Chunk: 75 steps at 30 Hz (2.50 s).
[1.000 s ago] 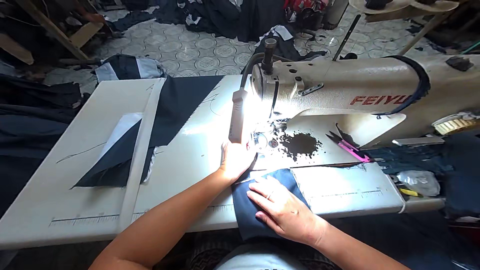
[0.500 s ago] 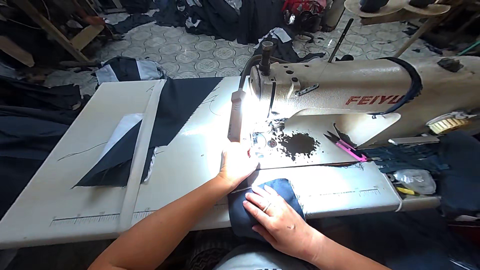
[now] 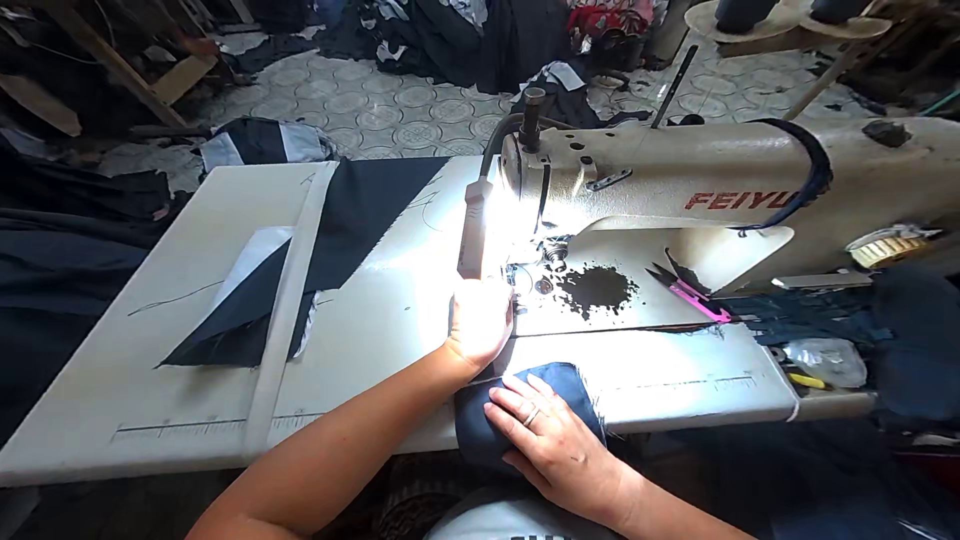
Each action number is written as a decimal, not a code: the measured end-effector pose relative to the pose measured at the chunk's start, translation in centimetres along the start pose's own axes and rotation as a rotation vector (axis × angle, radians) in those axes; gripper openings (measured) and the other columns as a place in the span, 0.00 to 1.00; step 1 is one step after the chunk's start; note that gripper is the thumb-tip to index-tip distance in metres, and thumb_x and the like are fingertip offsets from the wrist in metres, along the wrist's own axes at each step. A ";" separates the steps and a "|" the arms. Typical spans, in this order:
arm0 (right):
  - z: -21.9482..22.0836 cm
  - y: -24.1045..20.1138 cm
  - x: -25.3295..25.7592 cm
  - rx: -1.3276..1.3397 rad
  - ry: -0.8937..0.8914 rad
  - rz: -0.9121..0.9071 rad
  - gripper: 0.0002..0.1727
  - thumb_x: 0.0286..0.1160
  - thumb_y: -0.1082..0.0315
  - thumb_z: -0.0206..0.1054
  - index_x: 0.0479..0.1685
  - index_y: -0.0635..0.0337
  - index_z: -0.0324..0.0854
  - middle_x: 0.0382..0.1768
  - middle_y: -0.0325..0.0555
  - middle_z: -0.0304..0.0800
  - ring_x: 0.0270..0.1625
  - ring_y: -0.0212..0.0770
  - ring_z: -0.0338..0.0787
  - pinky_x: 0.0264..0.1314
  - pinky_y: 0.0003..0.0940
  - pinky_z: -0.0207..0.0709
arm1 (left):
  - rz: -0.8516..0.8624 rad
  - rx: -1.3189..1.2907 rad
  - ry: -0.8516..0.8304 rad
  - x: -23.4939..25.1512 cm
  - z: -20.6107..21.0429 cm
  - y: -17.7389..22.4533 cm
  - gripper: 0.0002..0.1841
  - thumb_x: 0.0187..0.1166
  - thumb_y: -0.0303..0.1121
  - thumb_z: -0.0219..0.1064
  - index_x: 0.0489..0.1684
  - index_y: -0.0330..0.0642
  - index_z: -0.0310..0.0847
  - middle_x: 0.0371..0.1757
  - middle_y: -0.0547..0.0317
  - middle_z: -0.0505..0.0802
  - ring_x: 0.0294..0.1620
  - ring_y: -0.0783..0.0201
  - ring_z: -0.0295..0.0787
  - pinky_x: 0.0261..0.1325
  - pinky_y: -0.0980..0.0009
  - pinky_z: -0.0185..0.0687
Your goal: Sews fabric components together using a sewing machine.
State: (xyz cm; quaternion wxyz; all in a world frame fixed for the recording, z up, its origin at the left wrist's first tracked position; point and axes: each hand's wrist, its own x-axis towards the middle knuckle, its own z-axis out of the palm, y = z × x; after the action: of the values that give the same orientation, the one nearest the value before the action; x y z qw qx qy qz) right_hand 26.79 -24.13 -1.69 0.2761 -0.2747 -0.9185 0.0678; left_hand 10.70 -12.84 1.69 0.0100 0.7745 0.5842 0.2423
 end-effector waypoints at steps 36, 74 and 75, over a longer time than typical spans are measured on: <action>-4.2 9.9 6.9 -0.050 -0.421 0.311 0.36 0.88 0.42 0.47 0.87 0.54 0.69 0.89 0.44 0.66 0.95 0.49 0.53 0.95 0.61 0.34 | 0.368 -0.127 -0.172 -3.0 -2.6 -5.9 0.41 0.75 0.66 0.57 0.76 0.39 0.79 0.73 0.49 0.87 0.80 0.46 0.75 0.81 0.38 0.60; -1.2 3.5 7.2 -0.102 -0.293 0.469 0.40 0.90 0.41 0.38 0.90 0.63 0.62 0.92 0.53 0.58 0.96 0.58 0.49 0.92 0.67 0.41 | 0.084 -0.009 -0.306 -7.5 -3.7 -1.8 0.36 0.85 0.51 0.53 0.83 0.28 0.68 0.84 0.36 0.76 0.87 0.38 0.67 0.83 0.30 0.54; -0.8 3.1 6.9 -0.088 -0.328 0.490 0.42 0.90 0.39 0.35 0.92 0.61 0.58 0.94 0.51 0.53 0.97 0.56 0.45 0.93 0.66 0.38 | 0.028 0.000 -0.262 -9.1 -3.4 -0.9 0.35 0.86 0.49 0.52 0.82 0.26 0.69 0.84 0.34 0.76 0.87 0.36 0.67 0.83 0.31 0.56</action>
State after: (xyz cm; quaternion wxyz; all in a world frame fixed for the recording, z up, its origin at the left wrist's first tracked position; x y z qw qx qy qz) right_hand 23.84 -17.78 1.36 0.0872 -0.4855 -0.8592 0.1359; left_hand 6.72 -21.78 1.14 0.0830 0.8075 0.5671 0.1392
